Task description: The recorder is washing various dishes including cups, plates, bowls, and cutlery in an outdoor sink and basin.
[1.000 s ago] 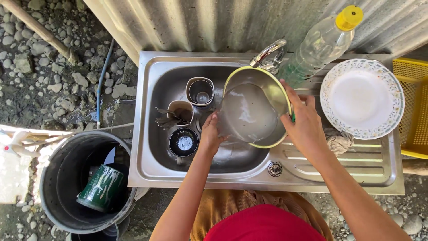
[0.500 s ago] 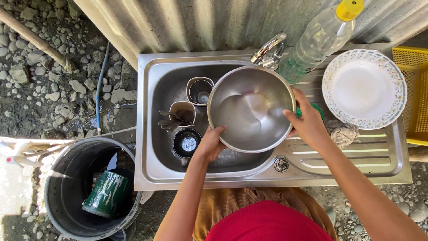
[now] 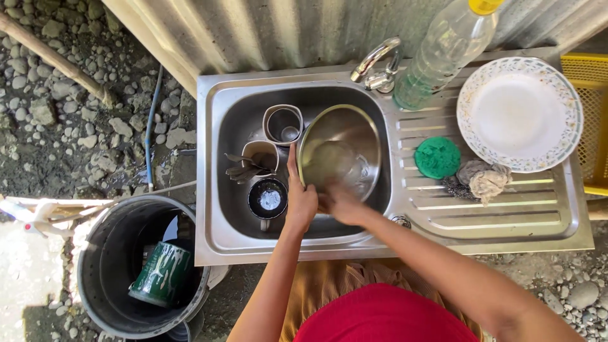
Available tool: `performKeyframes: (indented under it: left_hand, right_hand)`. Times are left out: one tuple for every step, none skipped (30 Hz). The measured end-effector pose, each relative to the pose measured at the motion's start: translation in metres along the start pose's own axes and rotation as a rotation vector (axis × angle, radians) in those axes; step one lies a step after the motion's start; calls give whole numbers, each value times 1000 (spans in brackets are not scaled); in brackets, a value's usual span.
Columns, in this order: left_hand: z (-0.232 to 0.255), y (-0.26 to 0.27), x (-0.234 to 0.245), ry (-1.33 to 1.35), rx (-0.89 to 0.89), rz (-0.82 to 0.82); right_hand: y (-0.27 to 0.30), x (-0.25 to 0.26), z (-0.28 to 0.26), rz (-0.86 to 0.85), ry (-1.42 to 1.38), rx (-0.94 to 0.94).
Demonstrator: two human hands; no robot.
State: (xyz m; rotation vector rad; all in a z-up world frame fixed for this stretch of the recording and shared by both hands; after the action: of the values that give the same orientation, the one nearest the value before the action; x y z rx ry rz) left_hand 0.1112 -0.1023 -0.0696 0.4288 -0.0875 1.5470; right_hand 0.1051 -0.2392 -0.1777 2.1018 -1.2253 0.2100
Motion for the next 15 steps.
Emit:
performKeyframes:
  left_hand:
    - [-6, -1, -2, 0, -7, -7]
    - [-13, -2, -3, -16, 12, 11]
    - [-19, -4, -5, -31, 30, 28]
    - [-18, -2, -2, -30, 21, 20]
    - [-17, -1, 1, -43, -8, 17]
    - [-16, 0, 4, -55, -37, 14]
    - [-9, 4, 5, -56, -47, 11]
    - [-2, 8, 6, -169, -102, 28]
    - [7, 11, 7, -280, -157, 43]
    - [20, 12, 8, -280, -168, 39]
    - [34, 14, 10, -444, -240, 75]
    - [47, 17, 11, -608, -312, 112]
    - [51, 19, 12, -606, -320, 103]
    - [56, 20, 12, -746, -410, 115]
    - [61, 21, 12, -885, -510, 126]
  right_hand:
    - [-1, -4, 4, 9, -2, -2]
    - [-1, -10, 6, -81, -163, 57]
    - [-2, -15, 8, -169, -323, 116]
    - [1, -8, 9, -157, -324, 115]
    - [3, -3, 8, -248, -483, 178]
    - [6, 2, 6, -340, -641, 242]
    - [13, 20, -4, -331, -639, 249]
    - [20, 38, -11, -202, 44, 193]
    - [28, 59, -18, -52, 721, 117]
    - [22, 60, -19, -40, 721, 114]
    - [16, 64, -21, 173, 719, 129]
    - [12, 67, -23, 387, 711, 141]
    - [-2, 60, -1, 394, 709, 131]
    - [-15, 55, 22, 487, 323, 213]
    - [-29, 52, 45, 574, -68, 290]
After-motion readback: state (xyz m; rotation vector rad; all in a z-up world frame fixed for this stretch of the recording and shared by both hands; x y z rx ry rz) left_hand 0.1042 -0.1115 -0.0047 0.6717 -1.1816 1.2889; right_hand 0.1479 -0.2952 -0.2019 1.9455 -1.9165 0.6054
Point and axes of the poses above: each hand's wrist, its own y-axis away from the middle knuckle, its own x-axis out of the back of the hand, z = x × y, the point moved 2 cm from there along -y, towards the middle knuckle, and after that the axes turned 13 degrees about -y, right-handed, at the moved point
